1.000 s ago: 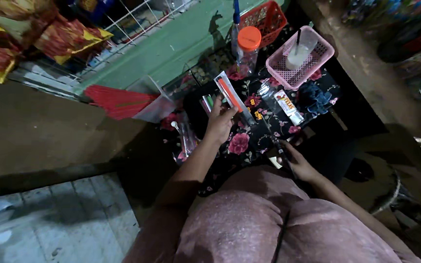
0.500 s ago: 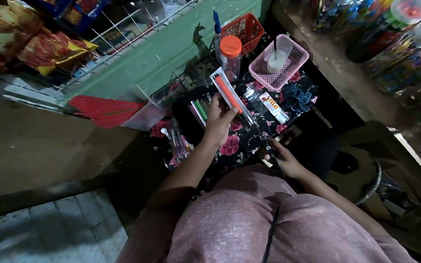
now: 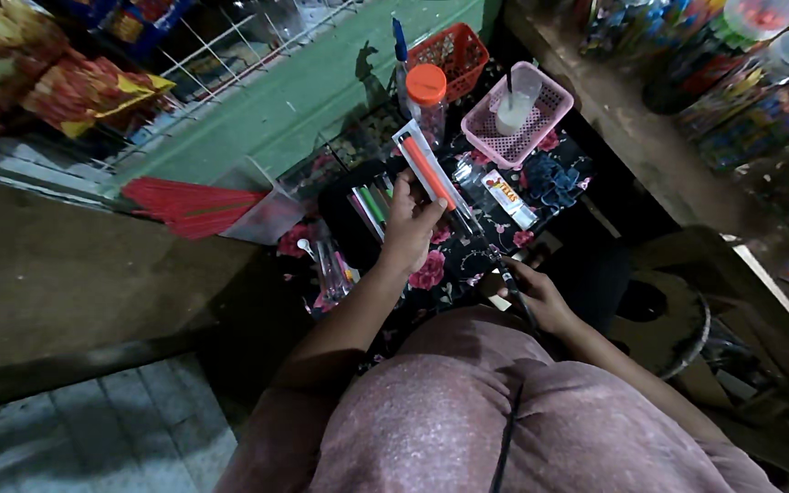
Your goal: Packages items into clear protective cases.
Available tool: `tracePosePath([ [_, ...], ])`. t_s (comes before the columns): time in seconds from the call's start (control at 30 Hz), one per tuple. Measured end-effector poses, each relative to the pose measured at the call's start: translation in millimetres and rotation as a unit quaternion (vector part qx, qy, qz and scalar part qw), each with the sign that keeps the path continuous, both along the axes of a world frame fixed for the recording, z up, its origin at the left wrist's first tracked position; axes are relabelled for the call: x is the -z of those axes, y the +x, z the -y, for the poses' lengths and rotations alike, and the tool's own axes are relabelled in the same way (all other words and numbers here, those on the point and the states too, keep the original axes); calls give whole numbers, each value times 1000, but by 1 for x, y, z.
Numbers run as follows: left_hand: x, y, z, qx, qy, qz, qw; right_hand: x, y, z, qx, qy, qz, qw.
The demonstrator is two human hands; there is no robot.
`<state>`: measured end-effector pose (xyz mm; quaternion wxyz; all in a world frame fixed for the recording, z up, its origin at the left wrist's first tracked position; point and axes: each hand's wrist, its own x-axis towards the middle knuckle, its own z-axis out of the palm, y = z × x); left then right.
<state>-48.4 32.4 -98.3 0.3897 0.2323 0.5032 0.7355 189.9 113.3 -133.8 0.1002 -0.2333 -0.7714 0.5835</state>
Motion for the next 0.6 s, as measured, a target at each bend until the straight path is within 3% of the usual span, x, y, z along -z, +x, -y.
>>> tracePosePath([
  [0.2, 0, 2, -2, 5, 6, 14, 1000, 4, 3, 1, 4, 40, -30, 999],
  [0.6, -5, 17, 1, 42, -25, 45, 998, -11, -4, 0, 10, 60, 14, 998],
])
